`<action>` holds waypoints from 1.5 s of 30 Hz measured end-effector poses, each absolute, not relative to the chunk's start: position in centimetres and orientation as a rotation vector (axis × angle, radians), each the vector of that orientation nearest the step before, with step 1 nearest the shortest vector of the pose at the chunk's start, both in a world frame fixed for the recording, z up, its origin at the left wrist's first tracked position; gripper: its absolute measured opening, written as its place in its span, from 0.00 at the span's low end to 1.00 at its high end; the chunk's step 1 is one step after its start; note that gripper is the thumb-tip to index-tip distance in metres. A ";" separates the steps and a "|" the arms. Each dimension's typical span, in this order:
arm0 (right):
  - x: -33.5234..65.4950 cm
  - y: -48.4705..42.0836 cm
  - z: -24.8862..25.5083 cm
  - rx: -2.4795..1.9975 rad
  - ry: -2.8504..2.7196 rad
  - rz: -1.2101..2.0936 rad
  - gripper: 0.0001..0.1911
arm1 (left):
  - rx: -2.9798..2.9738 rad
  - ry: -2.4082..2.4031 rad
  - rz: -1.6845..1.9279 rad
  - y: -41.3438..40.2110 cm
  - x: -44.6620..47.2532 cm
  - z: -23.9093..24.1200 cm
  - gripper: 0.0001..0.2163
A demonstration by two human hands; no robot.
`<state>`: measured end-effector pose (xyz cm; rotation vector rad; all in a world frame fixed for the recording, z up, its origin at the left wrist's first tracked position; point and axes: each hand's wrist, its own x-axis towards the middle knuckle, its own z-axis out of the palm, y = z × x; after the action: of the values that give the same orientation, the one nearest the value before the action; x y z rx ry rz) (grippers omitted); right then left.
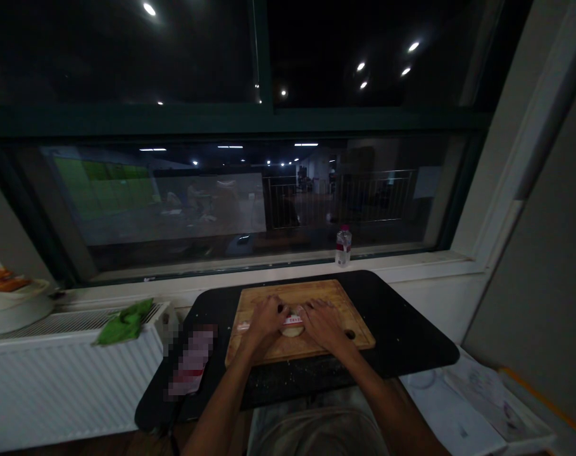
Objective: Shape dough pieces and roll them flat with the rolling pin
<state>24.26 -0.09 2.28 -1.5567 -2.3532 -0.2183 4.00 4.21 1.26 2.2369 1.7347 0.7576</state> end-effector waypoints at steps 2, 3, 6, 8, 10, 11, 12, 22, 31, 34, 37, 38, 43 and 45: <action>24.2 -0.1 2.3 -1.560 -2.339 -0.225 0.24 | 2.220 1.798 0.747 3.9 4.2 1.4 0.13; 24.2 -0.1 2.4 -1.557 -2.337 -0.229 0.25 | 2.209 1.829 0.744 3.8 4.3 1.4 0.13; 24.1 -0.2 2.4 -1.550 -2.354 -0.227 0.25 | 2.181 1.879 0.760 3.4 4.5 1.5 0.14; 24.2 -0.2 2.3 -1.543 -2.358 -0.231 0.25 | 2.169 1.897 0.777 3.2 4.5 1.6 0.14; 24.2 -0.3 2.0 -1.540 -2.349 -0.247 0.25 | 2.172 1.905 0.767 3.2 4.4 1.7 0.14; 24.2 -0.4 1.9 -1.536 -2.345 -0.258 0.24 | 2.182 1.901 0.755 3.1 4.3 1.7 0.14; 24.2 -0.4 1.8 -1.533 -2.346 -0.266 0.24 | 2.197 1.890 0.742 3.2 4.2 1.7 0.14; 24.1 -0.9 2.5 -1.565 -2.362 -0.249 0.24 | 2.217 1.832 0.784 3.2 3.4 1.1 0.14; 24.0 -1.3 2.1 -1.570 -2.322 -0.254 0.23 | 2.308 1.809 0.810 2.6 3.0 0.7 0.20; 23.9 -1.9 2.1 -1.573 -2.325 -0.241 0.23 | 2.369 1.724 0.752 2.7 2.7 1.2 0.22; 23.9 -2.2 2.2 -1.587 -2.309 -0.235 0.22 | 2.336 1.720 0.617 2.8 2.6 2.4 0.27; 23.9 -2.2 2.2 -1.595 -2.299 -0.232 0.22 | 2.325 1.741 0.555 2.8 2.5 2.9 0.29; 24.1 -1.7 1.8 -1.594 -2.274 -0.222 0.21 | 2.445 1.980 0.285 1.5 2.2 4.6 0.23; 24.1 -1.6 1.5 -1.591 -2.264 -0.217 0.21 | 2.468 2.111 0.230 0.7 1.9 4.6 0.21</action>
<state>24.14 -1.55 1.49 -1.5908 -2.2643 -0.2170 1.92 0.71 4.57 2.4675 2.1114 0.2303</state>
